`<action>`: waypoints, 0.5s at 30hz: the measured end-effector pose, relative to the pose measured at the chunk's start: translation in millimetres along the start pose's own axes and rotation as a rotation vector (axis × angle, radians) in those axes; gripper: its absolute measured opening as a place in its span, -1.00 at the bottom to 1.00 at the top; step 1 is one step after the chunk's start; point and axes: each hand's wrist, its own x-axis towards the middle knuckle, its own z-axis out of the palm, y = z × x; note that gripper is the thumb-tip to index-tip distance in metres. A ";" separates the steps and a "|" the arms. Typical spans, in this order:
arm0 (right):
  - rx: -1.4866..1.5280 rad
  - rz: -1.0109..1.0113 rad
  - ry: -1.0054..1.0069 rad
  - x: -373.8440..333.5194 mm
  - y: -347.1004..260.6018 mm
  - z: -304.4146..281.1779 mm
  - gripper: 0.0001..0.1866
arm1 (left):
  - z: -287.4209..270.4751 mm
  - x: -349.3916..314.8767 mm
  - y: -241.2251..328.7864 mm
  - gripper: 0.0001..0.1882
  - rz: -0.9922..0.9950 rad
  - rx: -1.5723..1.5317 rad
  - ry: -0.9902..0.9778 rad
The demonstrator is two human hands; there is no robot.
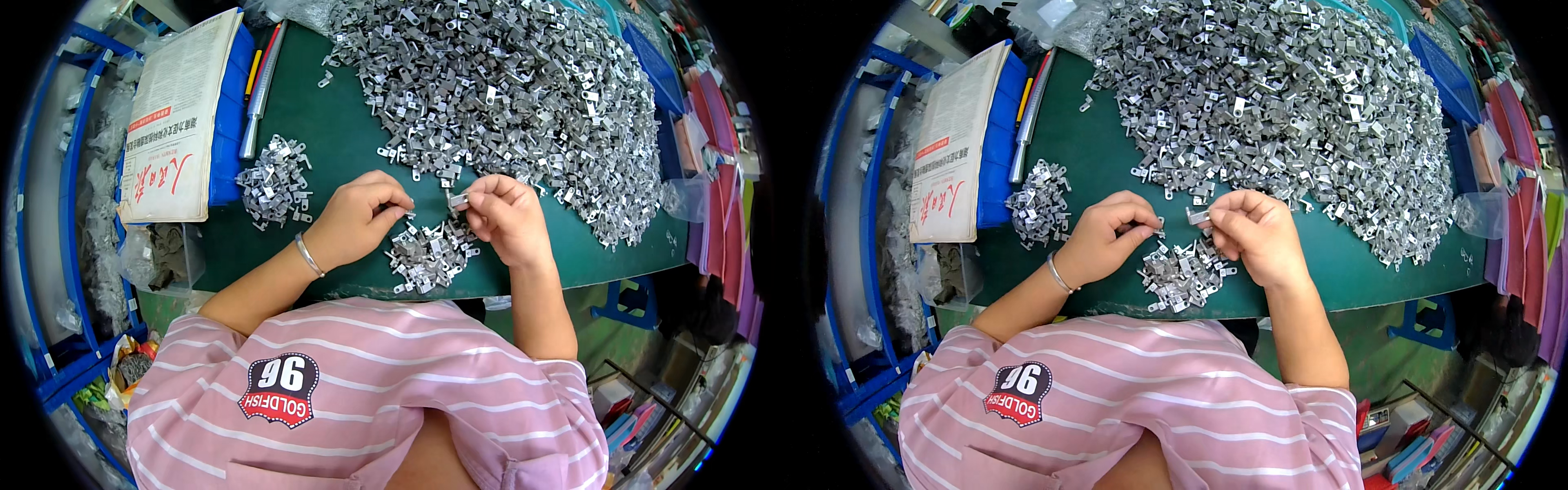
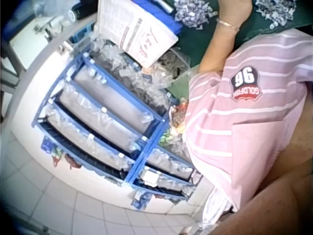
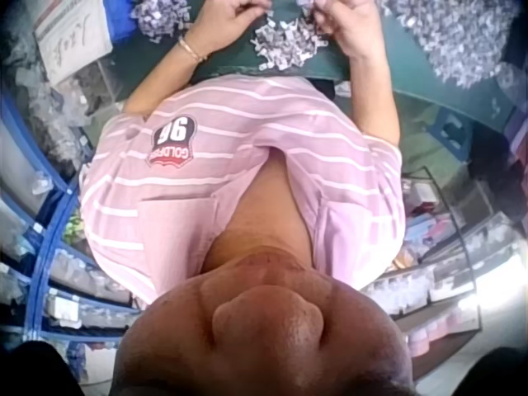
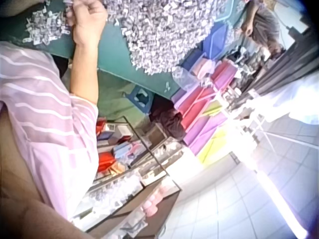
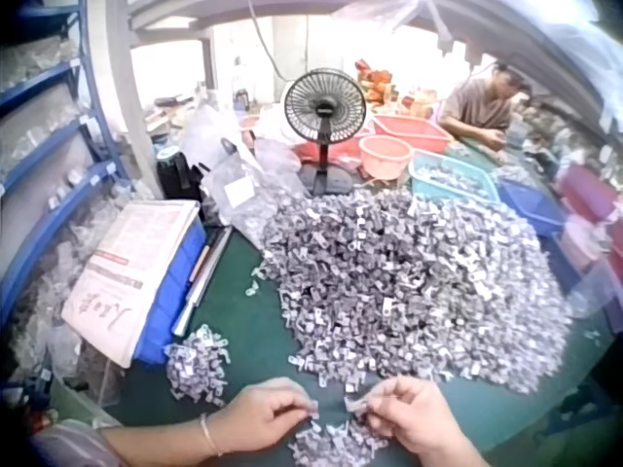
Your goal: The person picks up small metal components from a large pile on a green table and sorts them into smaller groups.
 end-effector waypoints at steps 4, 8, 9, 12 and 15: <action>-0.685 -0.296 -0.066 -13.5 0.0 12.3 -0.94 | 1.5 0.4 4.2 -0.87 0.121 0.070 -0.066; -1.023 -0.582 -0.077 -8.9 -2.7 19.5 -0.89 | -5.1 5.2 10.0 -0.86 0.061 0.065 -0.155; -1.090 -0.654 -0.019 -4.9 -0.9 18.7 -0.89 | -5.6 7.9 10.8 -0.85 0.050 0.078 -0.140; -1.222 -0.647 0.112 6.0 3.6 19.0 -0.88 | -0.1 16.3 10.8 -0.81 0.131 0.234 -0.005; -1.297 -0.658 0.142 14.1 7.1 21.0 -0.85 | 11.5 23.2 2.6 -0.76 0.227 0.397 0.097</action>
